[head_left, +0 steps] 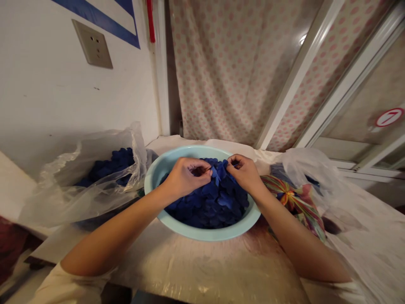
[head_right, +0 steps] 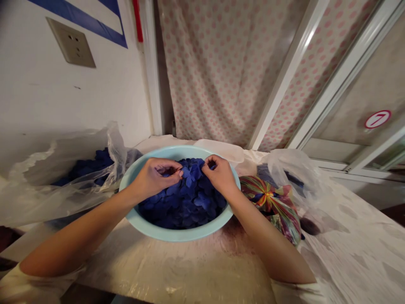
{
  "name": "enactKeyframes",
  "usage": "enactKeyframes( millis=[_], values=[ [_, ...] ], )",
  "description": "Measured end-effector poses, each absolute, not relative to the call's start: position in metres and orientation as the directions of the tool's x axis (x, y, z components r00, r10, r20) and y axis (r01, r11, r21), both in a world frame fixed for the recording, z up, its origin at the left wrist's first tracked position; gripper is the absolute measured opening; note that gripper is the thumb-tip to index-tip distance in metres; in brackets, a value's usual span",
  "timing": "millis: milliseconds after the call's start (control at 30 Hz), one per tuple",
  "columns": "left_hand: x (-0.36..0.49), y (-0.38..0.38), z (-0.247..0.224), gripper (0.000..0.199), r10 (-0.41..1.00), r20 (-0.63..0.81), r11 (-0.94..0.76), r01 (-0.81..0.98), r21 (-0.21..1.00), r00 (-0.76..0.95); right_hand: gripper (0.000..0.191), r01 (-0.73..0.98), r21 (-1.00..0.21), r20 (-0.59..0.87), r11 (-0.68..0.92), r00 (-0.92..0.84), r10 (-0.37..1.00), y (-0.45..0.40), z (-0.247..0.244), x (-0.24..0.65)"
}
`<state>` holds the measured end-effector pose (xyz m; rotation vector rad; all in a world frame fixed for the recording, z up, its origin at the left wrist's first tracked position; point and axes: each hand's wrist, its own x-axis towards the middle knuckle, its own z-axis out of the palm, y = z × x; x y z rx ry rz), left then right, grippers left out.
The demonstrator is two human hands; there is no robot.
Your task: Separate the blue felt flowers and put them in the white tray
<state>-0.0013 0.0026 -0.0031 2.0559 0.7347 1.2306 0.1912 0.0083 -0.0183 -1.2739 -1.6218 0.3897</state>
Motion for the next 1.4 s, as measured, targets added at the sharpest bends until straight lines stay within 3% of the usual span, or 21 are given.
enactKeyframes(
  millis=[167,467,733,867,1000,1200,1400],
  values=[
    [-0.003,0.006,-0.006,0.011,0.740,0.568,-0.665,0.260,0.701,0.362,0.007,0.422,-0.810,0.475,0.407,0.066,0.878,0.009,-0.020,0.191],
    [-0.003,0.008,-0.005,0.009,0.809,0.531,-0.585,0.273,0.763,0.251,0.004,-0.042,-0.939,0.335,0.342,0.123,0.934,0.012,-0.020,0.190],
    [-0.003,0.009,-0.001,0.013,0.823,0.552,-0.567,0.256,0.783,0.135,0.010,-0.197,-0.940,0.257,0.279,0.127,0.958,0.014,-0.018,0.192],
    [-0.003,0.010,-0.001,0.013,0.822,0.549,-0.569,0.277,0.774,0.153,0.011,-0.150,-0.931,0.315,0.333,0.131,0.940,0.012,-0.018,0.190],
    [0.000,0.007,-0.005,0.010,0.765,0.540,-0.637,0.289,0.714,0.351,0.011,0.019,-0.901,0.433,0.433,-0.018,0.901,0.001,-0.016,0.183],
    [0.000,0.002,-0.006,0.008,0.654,0.539,-0.732,0.267,0.626,0.530,0.009,0.304,-0.671,0.620,0.676,-0.268,0.737,-0.016,-0.014,0.171],
    [-0.001,-0.001,-0.002,0.019,0.656,0.487,-0.689,0.196,0.698,0.576,0.009,0.349,-0.558,0.689,0.753,-0.311,0.655,-0.018,-0.014,0.172]
  ],
)
